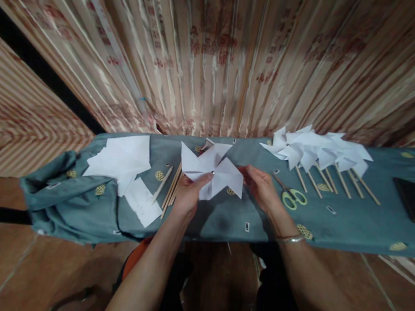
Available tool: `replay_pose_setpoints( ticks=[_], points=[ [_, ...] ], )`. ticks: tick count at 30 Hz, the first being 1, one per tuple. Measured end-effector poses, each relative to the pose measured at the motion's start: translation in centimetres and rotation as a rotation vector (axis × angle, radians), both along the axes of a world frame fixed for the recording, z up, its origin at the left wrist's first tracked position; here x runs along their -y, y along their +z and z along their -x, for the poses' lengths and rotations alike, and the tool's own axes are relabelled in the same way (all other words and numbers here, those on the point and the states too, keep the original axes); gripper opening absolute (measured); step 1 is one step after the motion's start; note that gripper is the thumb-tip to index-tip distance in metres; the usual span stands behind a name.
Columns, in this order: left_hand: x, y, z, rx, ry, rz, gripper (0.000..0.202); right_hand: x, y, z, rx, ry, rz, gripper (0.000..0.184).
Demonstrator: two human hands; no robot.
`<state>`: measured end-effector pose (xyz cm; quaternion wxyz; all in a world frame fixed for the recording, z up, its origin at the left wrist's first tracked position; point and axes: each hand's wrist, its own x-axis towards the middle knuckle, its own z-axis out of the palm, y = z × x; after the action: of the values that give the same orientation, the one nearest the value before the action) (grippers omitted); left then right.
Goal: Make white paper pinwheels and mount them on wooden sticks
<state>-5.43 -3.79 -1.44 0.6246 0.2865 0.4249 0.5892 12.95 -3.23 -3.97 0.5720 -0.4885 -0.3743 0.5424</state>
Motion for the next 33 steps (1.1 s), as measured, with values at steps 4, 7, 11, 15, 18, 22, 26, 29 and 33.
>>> replay_pose_setpoints(
  ticks=[4,7,11,15,18,22,26,29,33],
  points=[
    [0.5,-0.3,0.1,-0.062,-0.039,-0.021,0.039,0.7,1.2,0.8,-0.044,0.151,0.045,0.050],
    [0.7,-0.6,-0.1,-0.084,-0.065,-0.037,0.034,1.1,1.5,1.2,-0.049,0.187,0.086,0.048],
    [0.8,-0.8,-0.5,-0.137,-0.088,-0.039,0.031,1.6,1.3,1.3,-0.055,0.219,0.100,0.043],
    [0.8,-1.2,-0.6,-0.213,-0.094,-0.018,0.026,2.0,1.1,1.3,-0.025,0.256,0.082,0.036],
    [0.9,-1.6,-0.8,-0.253,-0.091,-0.015,0.023,2.3,0.8,1.4,-0.004,0.252,0.071,0.033],
    [1.0,-2.0,-1.0,-0.286,-0.132,-0.029,0.024,2.6,0.3,1.8,0.004,0.190,0.091,0.032],
    [1.1,-2.3,-1.3,-0.296,-0.147,-0.032,0.025,2.9,0.3,2.0,-0.037,0.145,0.104,0.034],
    [1.1,-2.4,-1.5,-0.284,-0.139,-0.022,0.025,3.1,0.4,1.9,-0.037,0.134,0.118,0.033],
    [1.1,-2.5,-1.7,-0.270,-0.141,-0.006,0.024,3.2,0.4,1.8,-0.036,0.124,0.129,0.033]
  ],
)
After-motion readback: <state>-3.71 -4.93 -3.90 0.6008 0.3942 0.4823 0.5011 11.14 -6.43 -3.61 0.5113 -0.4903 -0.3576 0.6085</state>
